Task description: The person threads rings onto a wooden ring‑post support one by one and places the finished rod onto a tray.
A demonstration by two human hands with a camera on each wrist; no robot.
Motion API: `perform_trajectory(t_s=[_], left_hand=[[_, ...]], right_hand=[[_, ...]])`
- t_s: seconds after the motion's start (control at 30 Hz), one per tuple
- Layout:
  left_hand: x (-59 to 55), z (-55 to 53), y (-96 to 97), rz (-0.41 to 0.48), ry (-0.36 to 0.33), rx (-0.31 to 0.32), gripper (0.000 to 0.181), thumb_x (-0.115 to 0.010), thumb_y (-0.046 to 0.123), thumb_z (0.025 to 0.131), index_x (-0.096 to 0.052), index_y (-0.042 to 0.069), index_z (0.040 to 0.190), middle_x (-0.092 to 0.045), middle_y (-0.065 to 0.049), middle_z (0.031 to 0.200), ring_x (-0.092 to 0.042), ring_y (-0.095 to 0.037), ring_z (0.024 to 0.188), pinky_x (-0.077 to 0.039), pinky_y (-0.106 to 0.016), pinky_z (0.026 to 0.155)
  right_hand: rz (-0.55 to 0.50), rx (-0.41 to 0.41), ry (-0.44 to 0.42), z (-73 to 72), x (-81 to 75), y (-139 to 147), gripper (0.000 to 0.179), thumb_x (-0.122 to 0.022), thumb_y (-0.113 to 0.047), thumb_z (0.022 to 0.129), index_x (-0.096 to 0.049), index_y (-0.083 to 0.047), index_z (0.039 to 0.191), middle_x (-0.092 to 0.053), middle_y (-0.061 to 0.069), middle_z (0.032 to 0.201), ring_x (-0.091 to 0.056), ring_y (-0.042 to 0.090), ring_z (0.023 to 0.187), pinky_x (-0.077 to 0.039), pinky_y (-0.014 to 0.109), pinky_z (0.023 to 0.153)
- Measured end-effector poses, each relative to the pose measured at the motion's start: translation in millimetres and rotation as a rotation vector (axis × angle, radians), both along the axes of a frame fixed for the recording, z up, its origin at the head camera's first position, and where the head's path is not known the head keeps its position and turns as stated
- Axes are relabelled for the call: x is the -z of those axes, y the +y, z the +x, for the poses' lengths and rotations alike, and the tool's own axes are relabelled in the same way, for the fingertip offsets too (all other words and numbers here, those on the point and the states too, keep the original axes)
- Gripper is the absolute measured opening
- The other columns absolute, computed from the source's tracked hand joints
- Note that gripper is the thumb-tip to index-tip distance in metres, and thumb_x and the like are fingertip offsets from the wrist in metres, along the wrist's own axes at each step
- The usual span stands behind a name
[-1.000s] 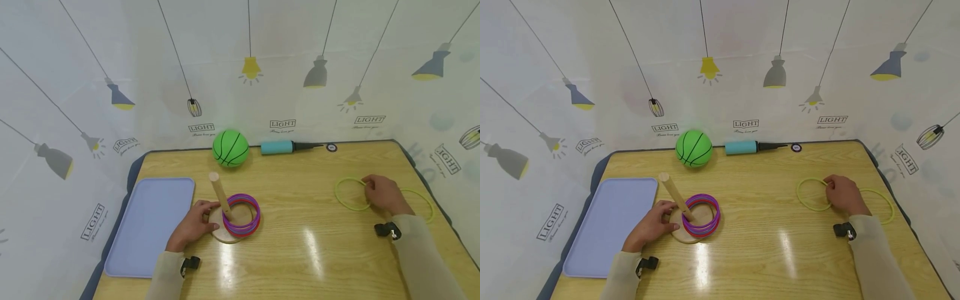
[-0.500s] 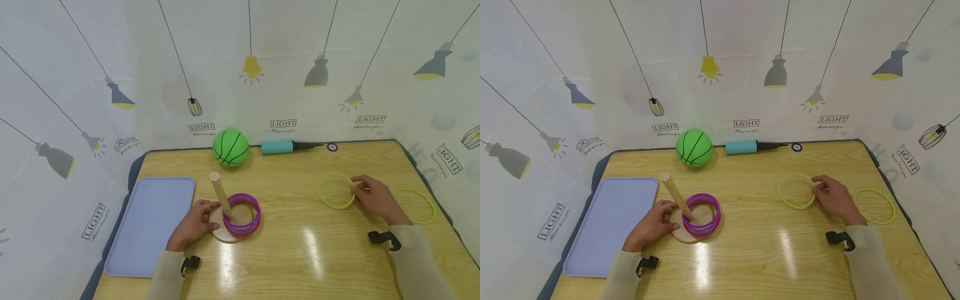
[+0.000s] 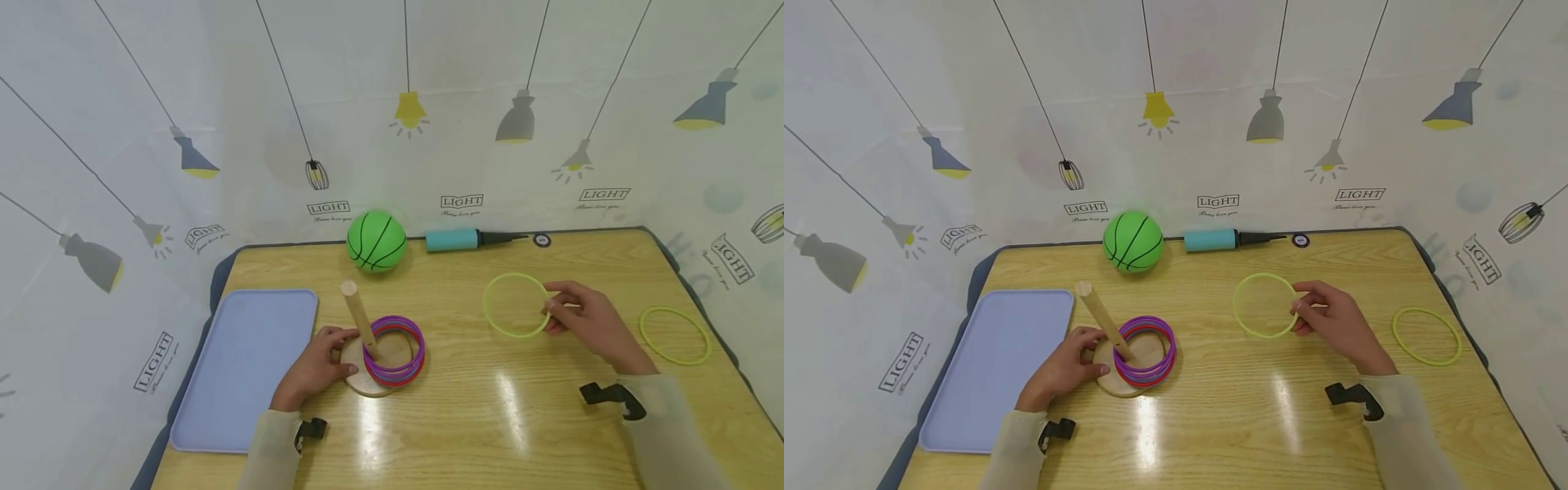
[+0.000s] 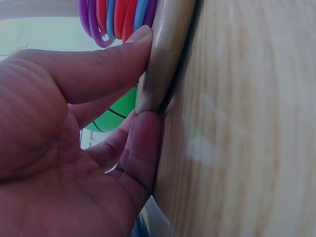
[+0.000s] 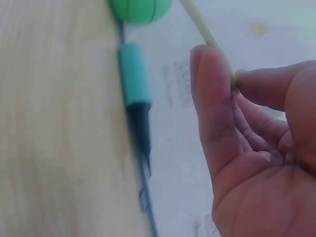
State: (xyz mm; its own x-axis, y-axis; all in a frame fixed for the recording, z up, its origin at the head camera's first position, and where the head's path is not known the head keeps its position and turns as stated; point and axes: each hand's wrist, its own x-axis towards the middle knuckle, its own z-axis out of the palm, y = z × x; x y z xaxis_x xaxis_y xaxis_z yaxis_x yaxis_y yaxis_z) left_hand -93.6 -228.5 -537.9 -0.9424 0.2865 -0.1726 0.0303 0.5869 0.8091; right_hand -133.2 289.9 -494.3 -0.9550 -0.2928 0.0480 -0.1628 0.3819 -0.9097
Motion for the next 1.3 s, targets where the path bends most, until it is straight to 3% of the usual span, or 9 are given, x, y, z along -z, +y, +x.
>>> perform_trajectory(t_s=[0.27, 0.77, 1.0, 1.3], left_hand=[[-0.5, -0.8, 0.3, -0.003, 0.009, 0.010, 0.062, -0.085, 0.005, 0.087, -0.064, 0.011, 0.146, -0.057, -0.017, 0.132, -0.058, -0.033, 0.119, -0.056, -0.041, 0.094], [-0.1, 0.2, 1.4, -0.001, 0.001, -0.003, 0.063, -0.085, 0.004, 0.087, -0.064, 0.010, 0.145, -0.056, -0.018, 0.132, -0.059, -0.032, 0.119, -0.057, -0.040, 0.094], [0.6, 0.3, 0.3, 0.015, -0.001, 0.005, 0.063, -0.085, 0.003, 0.087, -0.063, 0.008, 0.146, -0.055, -0.019, 0.132, -0.059, -0.033, 0.119, -0.058, -0.041, 0.094], [3.2, 0.6, -0.3, -0.013, 0.004, -0.009, 0.062, -0.085, 0.005, 0.087, -0.064, 0.011, 0.145, -0.056, -0.016, 0.132, -0.061, -0.031, 0.119, -0.054, -0.034, 0.094]], right_hand=[[-0.098, -0.033, 0.032, 10.4, -37.5, -36, 0.039, -0.056, -0.013, 0.111, -0.051, 0.002, 0.147, -0.072, 0.004, 0.099, -0.076, 0.020, 0.076, -0.064, 0.037, 0.069], [-0.405, -0.034, 0.031, 19.4, -93.3, -110, 0.034, -0.060, -0.008, 0.108, -0.058, -0.004, 0.141, -0.073, 0.007, 0.097, -0.076, 0.021, 0.071, -0.065, 0.038, 0.069], [-0.476, -0.059, 0.028, 17.7, -102.1, -150, 0.031, -0.060, -0.005, 0.107, -0.059, 0.000, 0.138, -0.071, 0.011, 0.095, -0.074, 0.019, 0.067, -0.064, 0.039, 0.066], [-0.531, -0.150, -0.048, 11.8, -97.5, -203, 0.036, -0.058, -0.001, 0.106, -0.053, 0.008, 0.141, -0.067, 0.015, 0.099, -0.073, 0.017, 0.067, -0.065, 0.039, 0.066]])
